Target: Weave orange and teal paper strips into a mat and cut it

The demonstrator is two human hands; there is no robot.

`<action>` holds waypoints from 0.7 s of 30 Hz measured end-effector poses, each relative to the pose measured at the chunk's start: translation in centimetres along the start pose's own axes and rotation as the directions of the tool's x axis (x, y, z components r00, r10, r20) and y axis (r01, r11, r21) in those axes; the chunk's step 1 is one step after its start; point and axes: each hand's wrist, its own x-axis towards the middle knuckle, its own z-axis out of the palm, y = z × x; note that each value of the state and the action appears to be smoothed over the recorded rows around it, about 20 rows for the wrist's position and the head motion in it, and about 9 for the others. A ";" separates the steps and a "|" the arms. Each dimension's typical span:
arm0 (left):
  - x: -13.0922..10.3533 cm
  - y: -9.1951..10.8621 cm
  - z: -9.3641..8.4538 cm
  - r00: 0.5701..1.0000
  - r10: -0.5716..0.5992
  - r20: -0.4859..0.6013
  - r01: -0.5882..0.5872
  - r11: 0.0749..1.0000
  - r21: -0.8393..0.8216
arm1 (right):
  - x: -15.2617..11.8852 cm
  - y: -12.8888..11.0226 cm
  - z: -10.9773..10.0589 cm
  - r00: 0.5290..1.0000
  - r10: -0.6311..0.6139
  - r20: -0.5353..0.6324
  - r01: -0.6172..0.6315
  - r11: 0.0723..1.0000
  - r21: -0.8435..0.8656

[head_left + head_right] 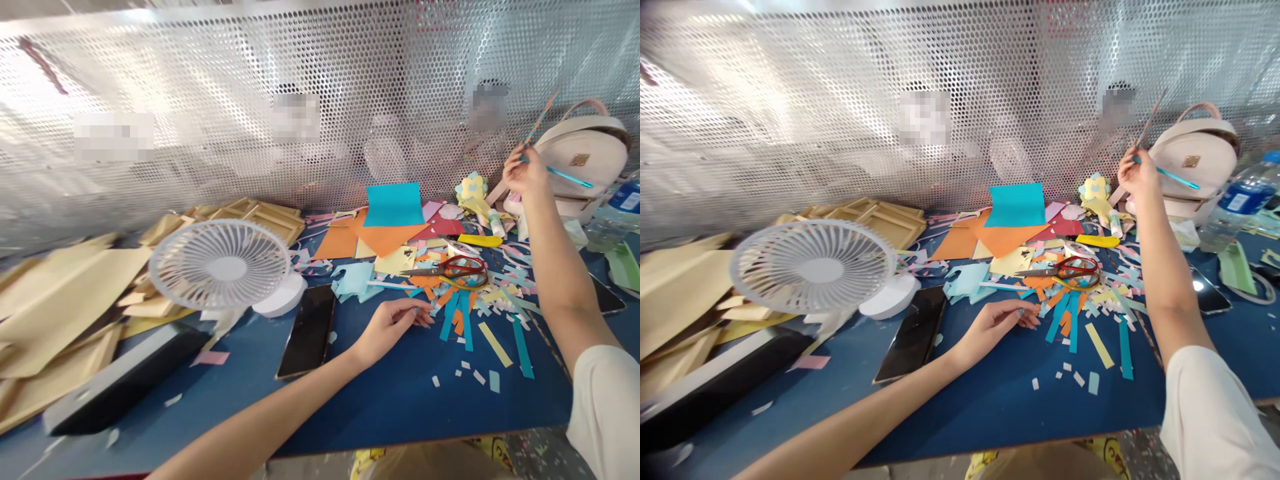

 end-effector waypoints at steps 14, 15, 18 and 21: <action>0.1 -0.3 0.0 1.000 -0.001 -0.004 0.001 1.000 -0.005 | -1.1 0.1 1.8 0.977 0.003 -0.212 0.005 0.999 0.040; 0.1 -0.3 0.0 1.000 -0.001 -0.004 0.001 1.000 -0.006 | -1.1 0.1 1.8 0.976 0.002 -0.216 0.006 0.999 0.035; 0.2 -0.4 0.0 1.000 -0.001 -0.008 0.001 1.000 -0.010 | -1.1 0.2 1.8 0.975 -0.009 -0.224 0.009 1.000 0.000; 0.3 -0.4 0.0 1.000 0.000 -0.010 0.000 1.000 -0.017 | -1.0 0.4 1.7 0.975 -0.034 -0.222 0.020 0.998 -0.065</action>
